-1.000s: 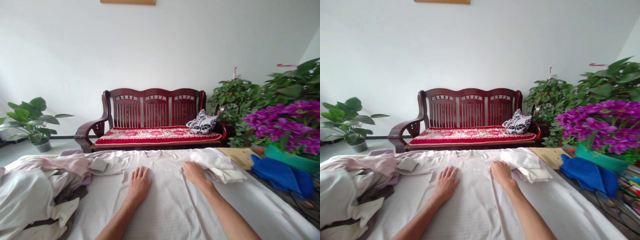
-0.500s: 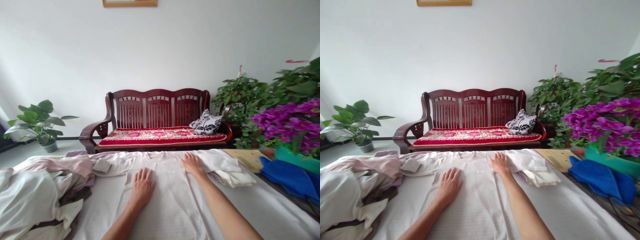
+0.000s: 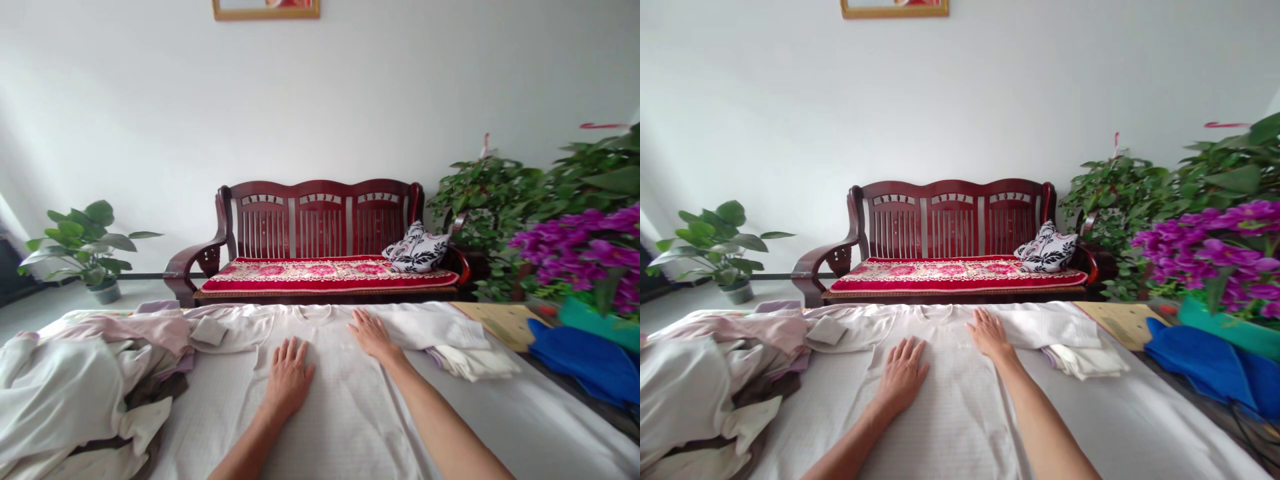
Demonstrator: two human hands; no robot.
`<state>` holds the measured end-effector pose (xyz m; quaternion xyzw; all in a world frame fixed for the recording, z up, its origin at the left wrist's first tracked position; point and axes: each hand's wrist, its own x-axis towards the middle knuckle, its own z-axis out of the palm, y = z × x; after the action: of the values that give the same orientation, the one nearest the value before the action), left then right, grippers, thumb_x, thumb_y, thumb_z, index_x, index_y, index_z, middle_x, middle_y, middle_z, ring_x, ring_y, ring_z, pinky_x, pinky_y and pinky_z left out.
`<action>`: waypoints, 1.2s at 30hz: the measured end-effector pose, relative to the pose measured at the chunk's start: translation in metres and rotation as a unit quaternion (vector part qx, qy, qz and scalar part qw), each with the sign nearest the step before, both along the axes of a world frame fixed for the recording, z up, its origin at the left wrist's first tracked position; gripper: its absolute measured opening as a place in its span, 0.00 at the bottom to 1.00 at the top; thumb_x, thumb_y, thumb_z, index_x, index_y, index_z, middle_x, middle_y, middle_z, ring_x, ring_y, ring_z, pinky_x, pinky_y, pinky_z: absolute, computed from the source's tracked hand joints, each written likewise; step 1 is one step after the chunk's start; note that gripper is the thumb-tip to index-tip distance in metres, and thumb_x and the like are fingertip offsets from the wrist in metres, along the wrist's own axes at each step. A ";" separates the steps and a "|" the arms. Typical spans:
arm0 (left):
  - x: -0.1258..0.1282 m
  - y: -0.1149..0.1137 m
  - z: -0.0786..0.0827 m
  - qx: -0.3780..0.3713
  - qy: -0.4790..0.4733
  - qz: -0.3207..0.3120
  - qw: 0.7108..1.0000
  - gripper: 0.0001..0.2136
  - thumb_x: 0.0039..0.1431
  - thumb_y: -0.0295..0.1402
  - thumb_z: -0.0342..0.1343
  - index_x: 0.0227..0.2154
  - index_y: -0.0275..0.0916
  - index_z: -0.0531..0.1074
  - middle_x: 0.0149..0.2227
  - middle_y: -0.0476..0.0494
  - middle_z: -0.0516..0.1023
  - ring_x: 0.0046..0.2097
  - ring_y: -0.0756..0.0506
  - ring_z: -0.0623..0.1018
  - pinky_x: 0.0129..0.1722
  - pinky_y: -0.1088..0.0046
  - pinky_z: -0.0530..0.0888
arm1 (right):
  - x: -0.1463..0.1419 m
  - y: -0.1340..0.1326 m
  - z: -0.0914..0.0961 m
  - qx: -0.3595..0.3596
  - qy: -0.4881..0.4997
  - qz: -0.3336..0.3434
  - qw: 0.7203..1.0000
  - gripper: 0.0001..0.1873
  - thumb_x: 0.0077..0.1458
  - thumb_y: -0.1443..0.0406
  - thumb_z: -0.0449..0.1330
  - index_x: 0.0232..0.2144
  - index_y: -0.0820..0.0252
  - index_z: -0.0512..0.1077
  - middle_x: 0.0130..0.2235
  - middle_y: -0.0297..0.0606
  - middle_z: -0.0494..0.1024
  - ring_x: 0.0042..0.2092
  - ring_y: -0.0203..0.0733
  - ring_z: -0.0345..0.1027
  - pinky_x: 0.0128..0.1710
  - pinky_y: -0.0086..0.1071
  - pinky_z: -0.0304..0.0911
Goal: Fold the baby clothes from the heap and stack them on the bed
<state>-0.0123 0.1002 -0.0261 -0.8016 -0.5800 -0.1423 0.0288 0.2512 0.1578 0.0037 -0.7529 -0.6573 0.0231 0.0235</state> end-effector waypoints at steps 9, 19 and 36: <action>0.001 0.000 0.001 -0.031 -0.018 0.004 0.999 0.26 0.67 0.42 0.47 0.67 0.46 0.60 0.70 0.38 0.57 0.71 0.33 0.54 0.68 0.46 0.52 | -0.033 -0.020 -0.005 0.062 -0.036 -0.025 0.997 0.33 0.68 0.56 0.43 0.67 0.69 0.58 0.71 0.52 0.52 0.72 0.53 0.39 0.69 0.54 0.34; -0.008 -0.001 0.012 -0.053 -0.067 -0.025 0.996 0.23 0.67 0.42 0.47 0.63 0.46 0.66 0.68 0.40 0.62 0.69 0.32 0.58 0.66 0.47 0.55 | -0.064 -0.059 -0.021 0.085 -0.022 0.068 0.994 0.33 0.68 0.54 0.43 0.68 0.65 0.56 0.70 0.47 0.55 0.71 0.52 0.46 0.69 0.50 0.42; -0.187 0.060 0.078 0.038 0.138 0.147 0.979 0.18 0.62 0.20 0.43 0.43 0.33 0.79 0.51 0.29 0.77 0.54 0.34 0.73 0.53 0.57 0.66 | -0.062 -0.060 -0.021 0.139 -0.023 0.054 0.989 0.28 0.68 0.58 0.46 0.64 0.64 0.63 0.67 0.48 0.62 0.68 0.53 0.53 0.67 0.49 0.45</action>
<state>-0.1994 0.1602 0.0515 -0.7181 -0.6758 -0.0461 0.1599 0.1888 0.0975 -0.0176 -0.7061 -0.6942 -0.0848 0.1111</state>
